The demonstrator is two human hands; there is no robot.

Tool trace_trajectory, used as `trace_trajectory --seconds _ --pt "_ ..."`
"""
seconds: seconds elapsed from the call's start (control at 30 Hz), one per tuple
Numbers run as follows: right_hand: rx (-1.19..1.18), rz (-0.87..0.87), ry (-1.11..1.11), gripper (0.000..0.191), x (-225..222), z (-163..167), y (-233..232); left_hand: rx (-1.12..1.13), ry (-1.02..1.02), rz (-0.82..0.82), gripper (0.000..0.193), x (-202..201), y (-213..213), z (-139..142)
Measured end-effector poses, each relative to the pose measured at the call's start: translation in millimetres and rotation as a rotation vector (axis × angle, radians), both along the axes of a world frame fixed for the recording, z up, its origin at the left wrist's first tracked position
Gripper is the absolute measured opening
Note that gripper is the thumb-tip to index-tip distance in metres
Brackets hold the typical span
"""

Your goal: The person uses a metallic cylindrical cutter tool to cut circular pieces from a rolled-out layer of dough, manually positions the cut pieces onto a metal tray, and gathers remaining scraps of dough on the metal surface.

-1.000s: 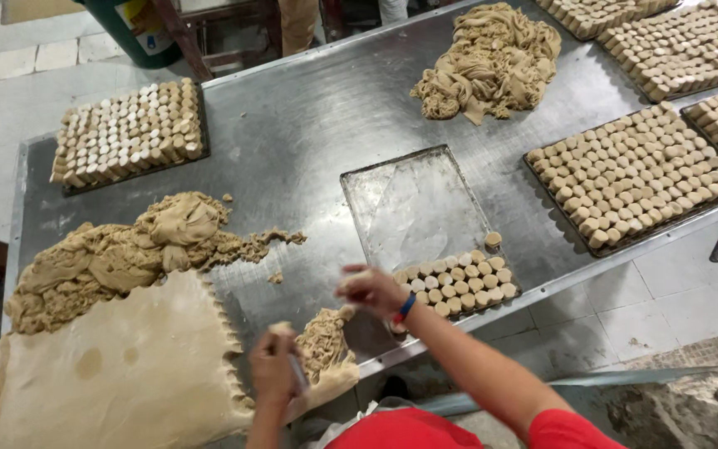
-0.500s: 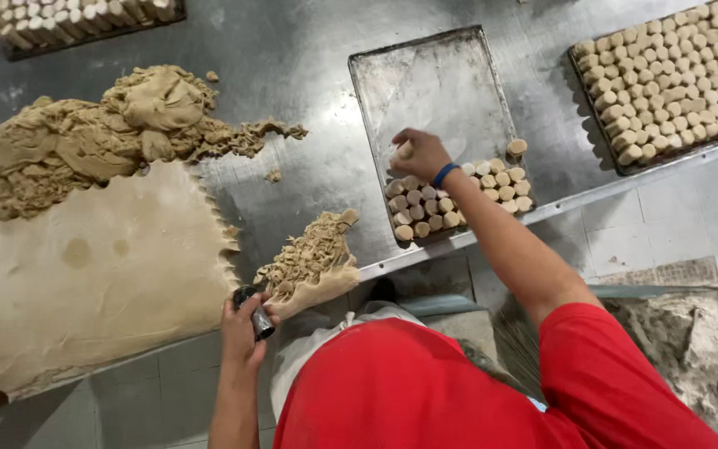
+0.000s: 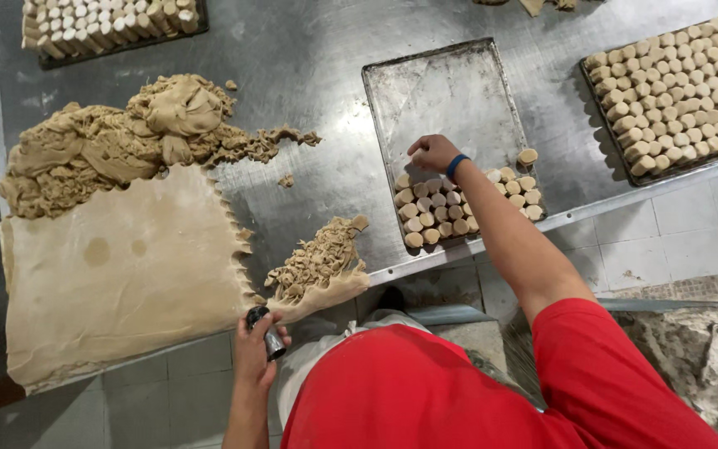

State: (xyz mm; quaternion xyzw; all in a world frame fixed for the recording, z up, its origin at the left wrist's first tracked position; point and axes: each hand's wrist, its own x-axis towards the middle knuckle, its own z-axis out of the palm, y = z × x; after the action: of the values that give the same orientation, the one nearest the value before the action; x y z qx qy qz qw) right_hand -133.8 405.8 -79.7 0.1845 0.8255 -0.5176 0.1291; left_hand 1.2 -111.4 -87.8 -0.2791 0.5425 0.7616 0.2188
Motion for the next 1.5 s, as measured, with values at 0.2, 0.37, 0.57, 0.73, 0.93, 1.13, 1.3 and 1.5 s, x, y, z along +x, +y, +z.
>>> trace_trajectory --seconds 0.2,0.37,0.57,0.73,0.93,1.13,1.3,1.5 --pt "0.403 0.314 0.010 0.040 11.0 -1.6 -6.3 -0.053 0.023 -0.018 0.030 -5.3 -5.2 0.0" --pt "0.398 0.341 0.039 0.047 14.1 -2.4 7.5 -0.068 0.044 -0.038 0.031 -7.9 -4.0 -9.3" --pt "0.569 -0.044 0.285 0.048 63.7 18.2 105.3 -0.122 0.012 -0.076 0.032 -6.8 -13.9 -17.4" --pt "0.747 -0.001 -0.165 0.036 110.1 31.7 169.5 -0.144 0.005 -0.049 0.032 -9.5 -24.5 -30.1" --pt "0.589 -0.091 -0.137 0.034 131.5 16.9 158.3 -0.136 0.011 -0.122 0.028 -22.3 -11.4 -41.7" --pt "0.713 -0.220 -0.017 0.047 118.7 27.8 140.8 -0.418 0.040 -0.131 0.042 -59.7 4.7 -32.6" --pt "-0.063 -0.094 0.495 0.049 69.7 19.6 8.3 -0.630 0.354 -0.344 0.051 -84.6 18.5 -1.1" --pt "-0.246 0.497 0.109 0.079 67.0 39.4 -221.2 -0.625 0.753 -0.613 0.050 -83.8 57.8 63.5"
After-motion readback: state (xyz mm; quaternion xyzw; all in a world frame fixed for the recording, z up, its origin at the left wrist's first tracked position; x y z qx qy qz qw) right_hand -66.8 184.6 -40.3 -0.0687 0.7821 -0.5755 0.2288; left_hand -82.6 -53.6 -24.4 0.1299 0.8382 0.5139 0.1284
